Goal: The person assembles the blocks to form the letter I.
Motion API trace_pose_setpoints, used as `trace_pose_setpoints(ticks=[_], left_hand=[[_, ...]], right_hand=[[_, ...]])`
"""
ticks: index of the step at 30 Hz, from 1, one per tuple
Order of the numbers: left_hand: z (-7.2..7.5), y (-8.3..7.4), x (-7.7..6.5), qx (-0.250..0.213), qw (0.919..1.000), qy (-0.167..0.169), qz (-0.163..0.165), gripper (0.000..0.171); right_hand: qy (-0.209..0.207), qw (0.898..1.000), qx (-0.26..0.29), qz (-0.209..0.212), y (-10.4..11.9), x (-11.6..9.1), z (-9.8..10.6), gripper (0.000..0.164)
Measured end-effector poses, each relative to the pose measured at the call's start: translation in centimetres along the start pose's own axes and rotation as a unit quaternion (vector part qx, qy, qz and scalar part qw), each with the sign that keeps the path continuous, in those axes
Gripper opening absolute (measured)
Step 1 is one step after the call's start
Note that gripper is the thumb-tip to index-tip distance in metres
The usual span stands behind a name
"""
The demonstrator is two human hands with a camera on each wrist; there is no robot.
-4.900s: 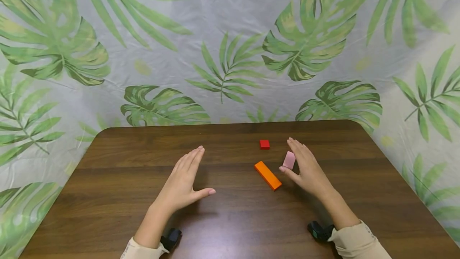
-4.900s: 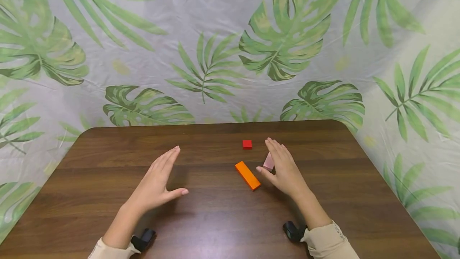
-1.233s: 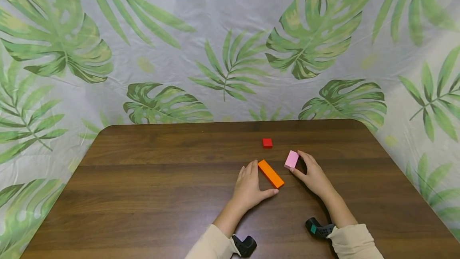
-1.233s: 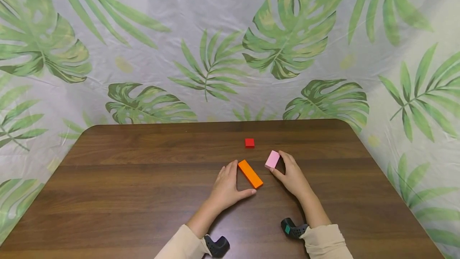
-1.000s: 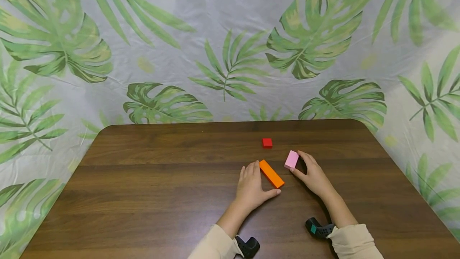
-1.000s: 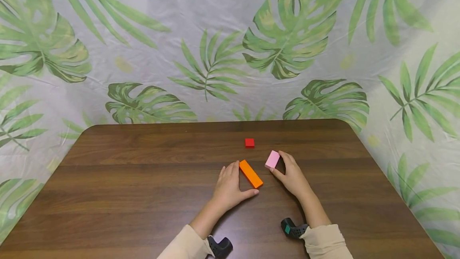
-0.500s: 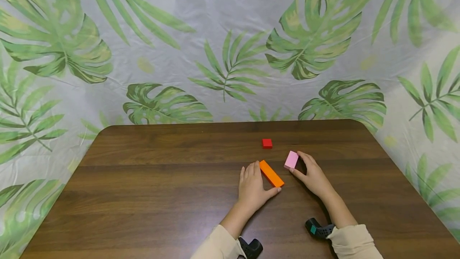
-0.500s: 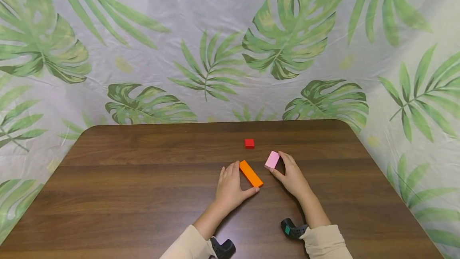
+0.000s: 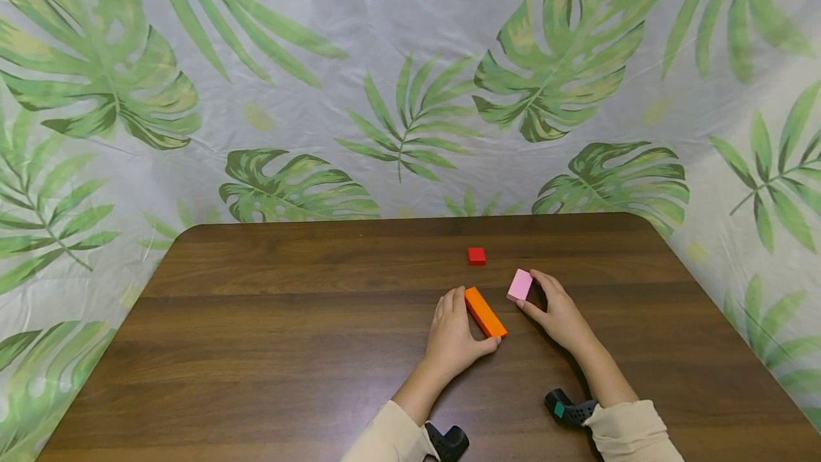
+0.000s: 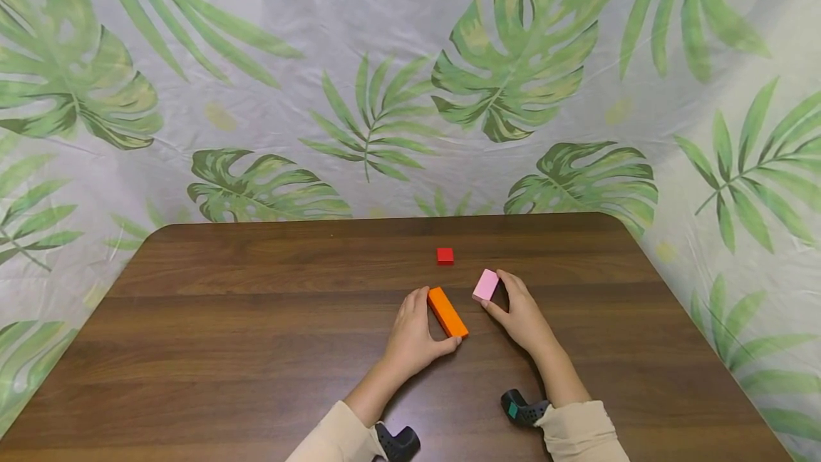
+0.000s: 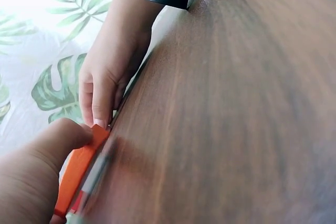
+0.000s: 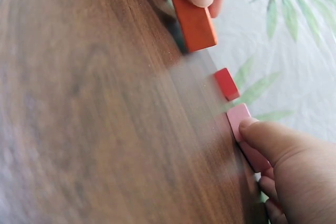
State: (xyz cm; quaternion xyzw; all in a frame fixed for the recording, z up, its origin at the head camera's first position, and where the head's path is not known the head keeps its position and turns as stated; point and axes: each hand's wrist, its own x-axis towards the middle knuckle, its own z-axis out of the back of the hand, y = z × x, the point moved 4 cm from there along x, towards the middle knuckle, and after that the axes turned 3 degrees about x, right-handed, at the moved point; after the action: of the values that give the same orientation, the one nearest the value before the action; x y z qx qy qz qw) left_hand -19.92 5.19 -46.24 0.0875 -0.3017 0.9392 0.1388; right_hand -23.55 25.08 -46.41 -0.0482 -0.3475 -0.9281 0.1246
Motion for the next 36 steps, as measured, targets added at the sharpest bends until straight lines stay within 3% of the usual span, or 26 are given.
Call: trace_pose_setpoints(ticks=[18,27,36], left_hand=[[1.2,-0.6,-0.3,-0.035,0.9969,-0.038,-0.060,0.096],[1.8,-0.5,-0.6,-0.080,0.9951,-0.015,-0.055,0.097],[2.3,0.0,-0.8,-0.106,0.9911,0.004,-0.080,0.096]], right_hand=[[0.000,1.000,0.002,0.002,0.1,-0.2,0.0,0.071],[-0.001,1.000,0.003,0.001,0.0,0.0,0.0,0.071],[-0.002,1.000,0.003,0.002,0.0,0.0,0.0,0.071]])
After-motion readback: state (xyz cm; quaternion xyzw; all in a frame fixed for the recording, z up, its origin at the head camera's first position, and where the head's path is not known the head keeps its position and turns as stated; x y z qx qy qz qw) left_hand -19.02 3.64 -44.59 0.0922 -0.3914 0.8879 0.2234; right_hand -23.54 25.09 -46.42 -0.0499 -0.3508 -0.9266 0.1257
